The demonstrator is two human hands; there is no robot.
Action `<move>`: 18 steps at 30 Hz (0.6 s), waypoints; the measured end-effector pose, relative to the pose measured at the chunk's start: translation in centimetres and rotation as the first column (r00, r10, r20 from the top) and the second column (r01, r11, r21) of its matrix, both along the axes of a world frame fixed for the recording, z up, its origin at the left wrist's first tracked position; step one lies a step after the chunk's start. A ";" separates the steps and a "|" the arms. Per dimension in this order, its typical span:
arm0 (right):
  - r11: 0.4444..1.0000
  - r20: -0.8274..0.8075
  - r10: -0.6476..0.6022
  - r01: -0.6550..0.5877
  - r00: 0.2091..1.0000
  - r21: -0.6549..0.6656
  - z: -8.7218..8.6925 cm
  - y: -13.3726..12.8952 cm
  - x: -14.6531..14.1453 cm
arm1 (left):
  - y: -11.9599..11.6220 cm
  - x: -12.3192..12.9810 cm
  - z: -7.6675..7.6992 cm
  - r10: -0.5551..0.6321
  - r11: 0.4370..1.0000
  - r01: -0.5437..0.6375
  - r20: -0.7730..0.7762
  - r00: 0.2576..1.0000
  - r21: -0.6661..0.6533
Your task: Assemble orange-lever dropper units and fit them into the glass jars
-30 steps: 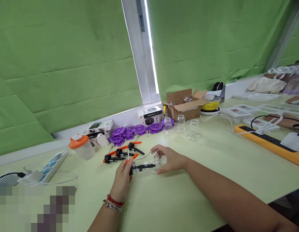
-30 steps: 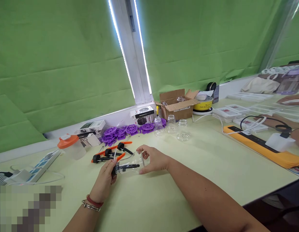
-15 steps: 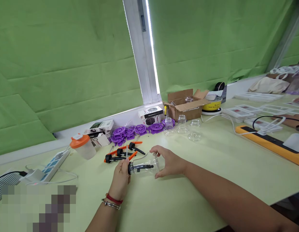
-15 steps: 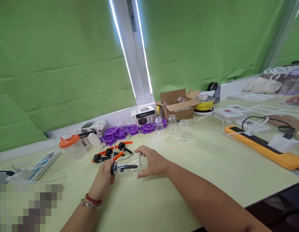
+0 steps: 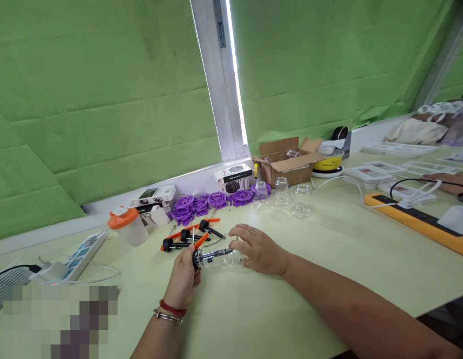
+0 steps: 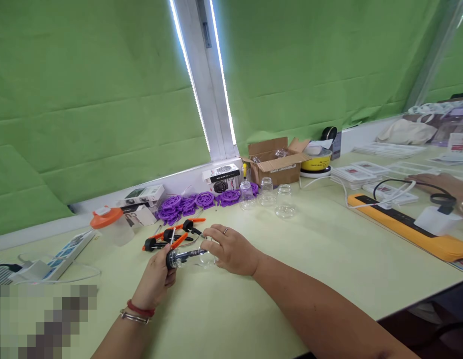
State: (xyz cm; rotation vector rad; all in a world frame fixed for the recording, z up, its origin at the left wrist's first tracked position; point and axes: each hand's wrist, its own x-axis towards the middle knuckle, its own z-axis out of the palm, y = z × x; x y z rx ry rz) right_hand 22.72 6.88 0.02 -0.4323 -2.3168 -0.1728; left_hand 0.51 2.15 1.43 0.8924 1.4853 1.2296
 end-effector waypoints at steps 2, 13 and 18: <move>0.999 0.021 -0.005 0.004 1.000 0.033 0.0 0.0 0.0 | -0.1 0.1 0.2 0.009 1.000 -0.009 -0.006 1.000 0.008; 0.997 0.008 0.038 -0.038 0.999 -0.064 0.1 0.0 0.2 | -0.4 0.7 0.1 0.028 0.998 -0.023 -0.095 0.995 0.058; 0.995 -0.022 0.061 -0.063 0.998 -0.076 -0.2 0.1 0.3 | -0.5 0.8 0.3 0.039 0.997 -0.032 -0.100 0.994 0.070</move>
